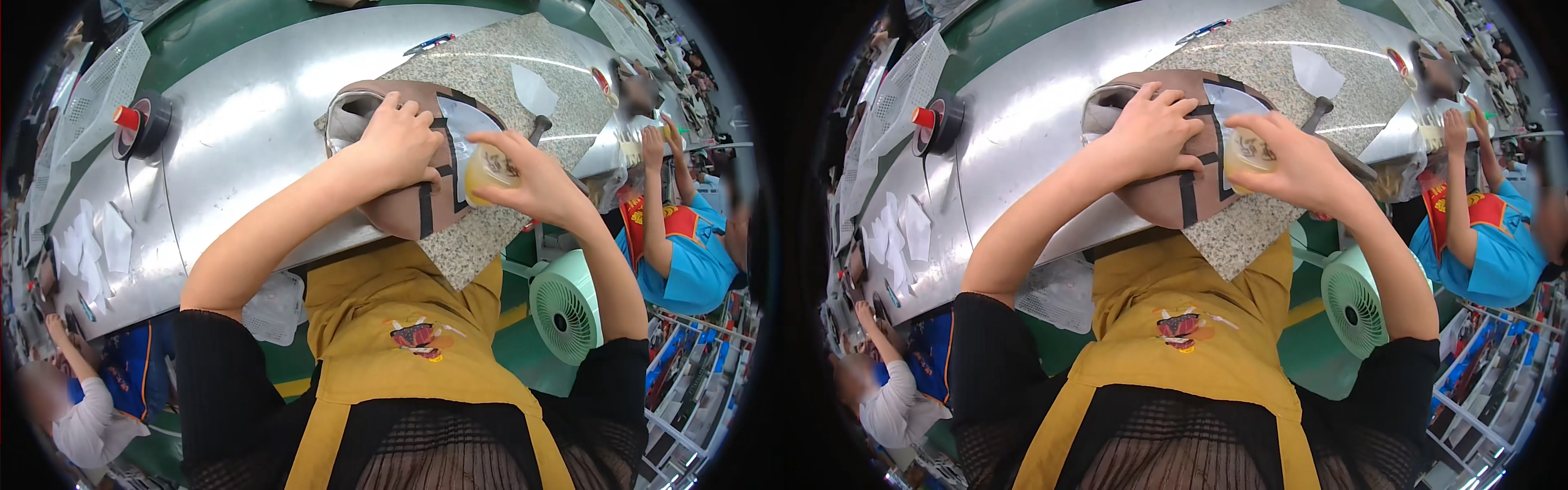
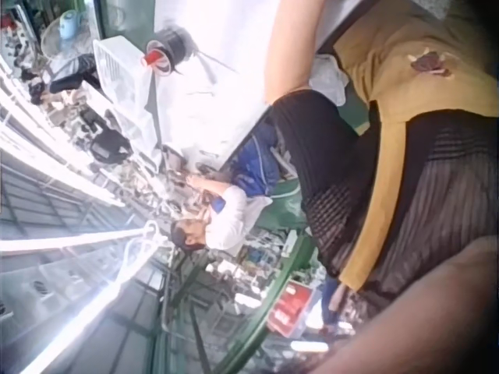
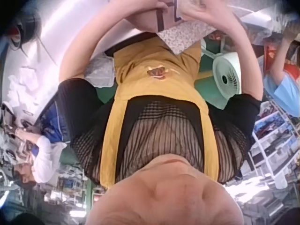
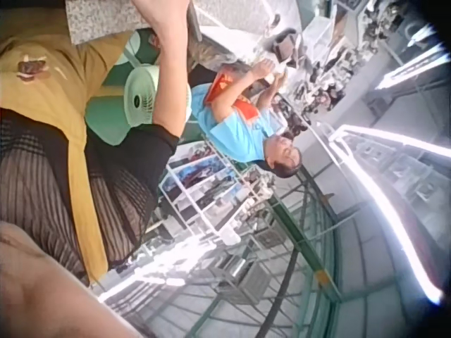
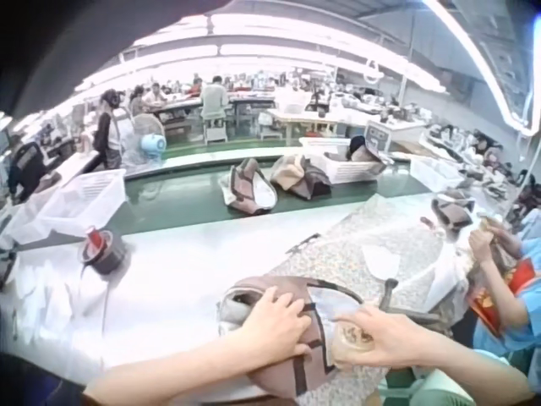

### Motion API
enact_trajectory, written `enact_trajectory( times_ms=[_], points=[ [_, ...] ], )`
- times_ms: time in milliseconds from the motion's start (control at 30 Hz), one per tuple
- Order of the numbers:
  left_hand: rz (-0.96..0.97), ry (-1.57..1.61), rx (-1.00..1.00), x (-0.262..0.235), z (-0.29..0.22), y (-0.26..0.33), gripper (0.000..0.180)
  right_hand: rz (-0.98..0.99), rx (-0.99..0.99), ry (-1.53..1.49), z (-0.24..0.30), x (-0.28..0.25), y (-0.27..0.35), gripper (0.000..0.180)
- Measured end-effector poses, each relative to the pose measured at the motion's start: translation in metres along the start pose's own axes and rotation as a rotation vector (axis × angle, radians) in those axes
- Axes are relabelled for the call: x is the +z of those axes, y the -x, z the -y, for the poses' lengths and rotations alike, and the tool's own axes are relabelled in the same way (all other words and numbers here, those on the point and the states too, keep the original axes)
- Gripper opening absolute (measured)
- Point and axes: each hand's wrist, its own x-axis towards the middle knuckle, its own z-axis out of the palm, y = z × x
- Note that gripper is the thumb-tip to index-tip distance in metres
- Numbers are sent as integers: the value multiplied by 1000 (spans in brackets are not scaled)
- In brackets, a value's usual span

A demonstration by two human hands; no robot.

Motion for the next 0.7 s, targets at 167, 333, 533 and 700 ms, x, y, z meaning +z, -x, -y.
enact_trajectory(
  times_ms=[167, 333, 533, 700],
  points=[
    [-19, -11, 1, 3, 0, -1, 52, -380, -116, -87, -21, -11, -21, 57],
    [6, -11, -18, 0, 0, -2, 53, -512, -185, 182, -19, -5, -72, 57],
    [16, 9, -26, -3, 1, -1, 55, -398, -56, 350, -27, -4, -74, 56],
    [18, 3, -22, -2, 2, -1, 56, -383, 3, 344, -33, -11, -35, 55]
  ],
)
